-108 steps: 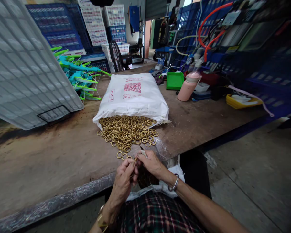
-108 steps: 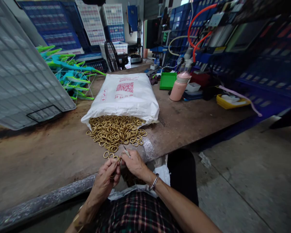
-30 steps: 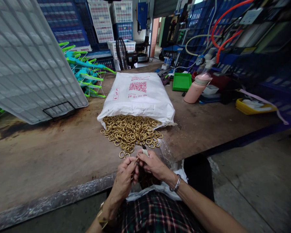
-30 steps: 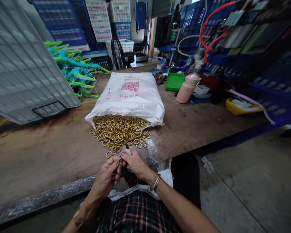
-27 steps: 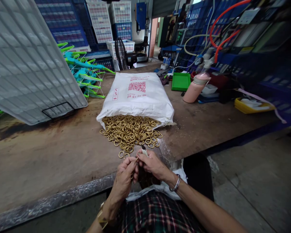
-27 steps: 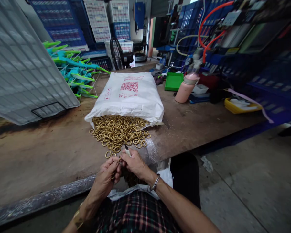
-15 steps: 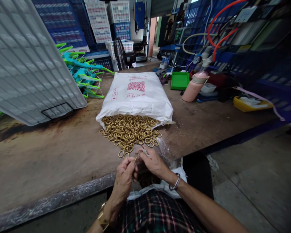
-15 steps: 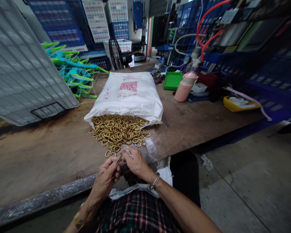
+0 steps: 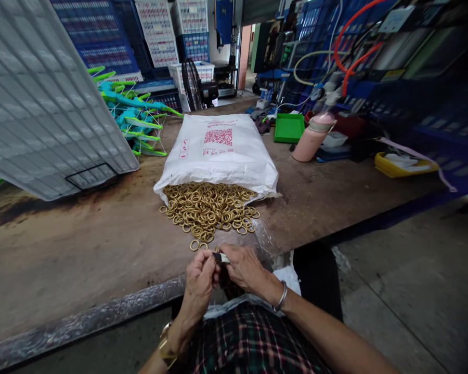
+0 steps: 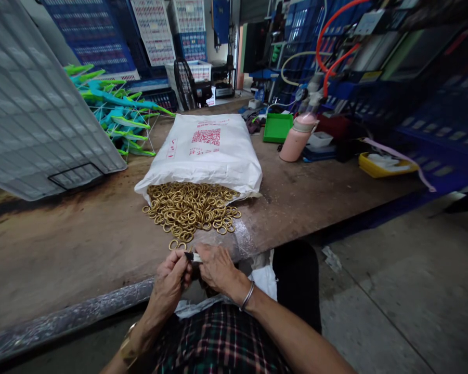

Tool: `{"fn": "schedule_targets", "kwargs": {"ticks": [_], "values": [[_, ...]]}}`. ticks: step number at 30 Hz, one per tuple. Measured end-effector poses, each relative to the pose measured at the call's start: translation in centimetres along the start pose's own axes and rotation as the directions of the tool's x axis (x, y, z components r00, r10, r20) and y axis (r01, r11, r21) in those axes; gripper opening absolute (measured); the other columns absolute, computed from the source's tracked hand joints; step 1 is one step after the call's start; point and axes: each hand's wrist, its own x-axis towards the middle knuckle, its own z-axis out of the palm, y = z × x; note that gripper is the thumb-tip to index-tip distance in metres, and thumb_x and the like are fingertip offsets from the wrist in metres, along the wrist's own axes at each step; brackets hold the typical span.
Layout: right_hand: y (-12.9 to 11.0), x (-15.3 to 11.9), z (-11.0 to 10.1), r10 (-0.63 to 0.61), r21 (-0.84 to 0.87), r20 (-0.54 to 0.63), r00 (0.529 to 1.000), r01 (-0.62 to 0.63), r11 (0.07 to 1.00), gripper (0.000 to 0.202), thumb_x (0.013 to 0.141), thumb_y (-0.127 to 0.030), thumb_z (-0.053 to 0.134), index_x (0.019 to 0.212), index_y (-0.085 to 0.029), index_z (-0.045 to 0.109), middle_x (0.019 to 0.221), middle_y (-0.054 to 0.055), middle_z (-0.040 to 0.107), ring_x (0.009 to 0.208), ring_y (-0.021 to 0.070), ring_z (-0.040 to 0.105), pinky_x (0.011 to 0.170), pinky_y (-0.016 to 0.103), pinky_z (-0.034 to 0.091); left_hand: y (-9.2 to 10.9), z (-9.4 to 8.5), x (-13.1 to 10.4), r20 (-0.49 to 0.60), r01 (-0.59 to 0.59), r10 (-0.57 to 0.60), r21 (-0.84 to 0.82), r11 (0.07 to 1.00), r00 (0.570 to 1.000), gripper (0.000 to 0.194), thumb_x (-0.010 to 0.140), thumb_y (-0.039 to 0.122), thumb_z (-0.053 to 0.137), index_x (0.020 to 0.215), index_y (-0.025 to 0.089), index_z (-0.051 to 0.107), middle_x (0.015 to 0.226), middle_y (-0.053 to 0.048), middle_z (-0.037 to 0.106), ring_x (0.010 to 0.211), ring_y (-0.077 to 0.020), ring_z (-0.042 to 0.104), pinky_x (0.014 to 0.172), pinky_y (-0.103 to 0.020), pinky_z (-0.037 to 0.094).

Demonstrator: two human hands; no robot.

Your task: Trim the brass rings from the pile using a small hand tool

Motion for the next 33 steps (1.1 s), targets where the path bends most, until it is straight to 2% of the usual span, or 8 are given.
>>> {"fn": "schedule_targets", "kwargs": {"ticks": [3, 9, 13, 15, 20, 24, 28, 33], "values": [[0.0, 0.0, 0.4, 0.016, -0.054, 0.028, 0.999, -0.014, 0.998, 0.023, 0.076, -0.012, 0.044, 0.096, -0.015, 0.055, 0.081, 0.006, 0.066, 0.071, 0.0177, 0.057, 0.058, 0.027, 0.026, -0.4, -0.2, 0.2, 0.011, 0.006, -0.006, -0.017, 1.000, 1.000, 0.036, 0.072, 0.051, 0.060, 0.068, 0.017, 0.047, 0.050, 0.008, 0.047, 0.039, -0.0033, 0.038, 0.038, -0.015, 0.027], [-0.4, 0.8, 1.6, 0.067, -0.145, 0.085, 0.994, -0.054, 0.988, 0.024, 0.078, -0.013, 0.043, 0.100, -0.015, 0.054, 0.086, 0.009, 0.067, 0.072, 0.0198, 0.061, 0.060, 0.027, 0.031, -0.5, -1.4, -1.0, 0.054, 0.093, -0.084, -0.200, 0.975, 0.995, 0.036, 0.068, 0.047, 0.068, 0.070, 0.017, 0.048, 0.051, 0.008, 0.046, 0.039, -0.0027, 0.036, 0.037, -0.015, 0.024], [0.3, 2.2, 1.3, 0.161, -0.192, 0.043, 0.986, -0.150, 0.970, 0.023, 0.083, -0.013, 0.039, 0.100, -0.015, 0.053, 0.083, 0.010, 0.067, 0.071, 0.0196, 0.061, 0.060, 0.027, 0.032, 0.4, -2.0, -3.1, 0.183, 0.187, -0.141, -0.264, 0.946, 0.973, 0.030, 0.071, 0.041, 0.068, 0.077, 0.016, 0.053, 0.051, 0.007, 0.047, 0.039, -0.0031, 0.037, 0.038, -0.015, 0.025], [0.5, 2.7, 1.2, 0.137, -0.177, 0.016, 0.990, -0.132, 0.975, 0.021, 0.084, -0.014, 0.040, 0.099, -0.015, 0.053, 0.084, 0.009, 0.066, 0.074, 0.0182, 0.060, 0.061, 0.027, 0.032, 0.7, -2.2, -3.6, 0.222, 0.251, -0.182, -0.339, 0.907, 0.958, 0.029, 0.070, 0.039, 0.070, 0.077, 0.016, 0.053, 0.051, 0.007, 0.046, 0.038, -0.0033, 0.036, 0.037, -0.016, 0.025], [-1.0, 2.7, 1.8, -0.010, -0.091, -0.026, 1.000, 0.007, 0.996, 0.023, 0.084, -0.019, 0.046, 0.106, -0.019, 0.050, 0.098, 0.006, 0.063, 0.085, 0.0180, 0.057, 0.066, 0.026, 0.032, 0.2, -3.0, -2.4, 0.136, 0.288, -0.254, -0.506, 0.813, 0.958, 0.034, 0.068, 0.041, 0.071, 0.069, 0.015, 0.050, 0.067, 0.000, 0.059, 0.045, -0.0046, 0.045, 0.038, -0.016, 0.028], [-2.4, 2.9, 2.4, -0.015, -0.138, 0.032, 0.999, 0.019, 0.990, 0.031, 0.085, -0.022, 0.047, 0.116, -0.023, 0.046, 0.103, 0.006, 0.061, 0.081, 0.0183, 0.057, 0.064, 0.027, 0.032, -0.2, -4.1, -1.4, 0.090, 0.272, -0.272, -0.581, 0.767, 0.958, 0.032, 0.062, 0.035, 0.076, 0.072, 0.015, 0.053, 0.067, 0.000, 0.060, 0.048, -0.0073, 0.050, 0.037, -0.016, 0.030], [-2.4, 3.4, 2.8, 0.017, -0.151, 0.036, 0.999, -0.012, 0.989, 0.029, 0.083, -0.020, 0.048, 0.112, -0.024, 0.048, 0.103, 0.004, 0.061, 0.081, 0.0188, 0.057, 0.064, 0.028, 0.032, 0.0, -5.0, -0.9, 0.147, 0.286, -0.251, -0.636, 0.717, 0.957, 0.029, 0.061, 0.027, 0.076, 0.079, 0.018, 0.055, 0.063, 0.002, 0.059, 0.046, -0.0073, 0.049, 0.037, -0.015, 0.031], [-1.7, 3.3, 2.4, 0.032, -0.145, 0.033, 0.999, -0.027, 0.989, 0.028, 0.084, -0.024, 0.051, 0.111, -0.023, 0.047, 0.103, 0.006, 0.059, 0.084, 0.0188, 0.056, 0.065, 0.028, 0.033, 0.0, -5.2, -0.2, 0.138, 0.272, -0.245, -0.673, 0.687, 0.960, 0.020, 0.064, 0.023, 0.074, 0.068, 0.014, 0.056, 0.066, -0.001, 0.060, 0.054, -0.0097, 0.055, 0.039, -0.016, 0.038]]}}
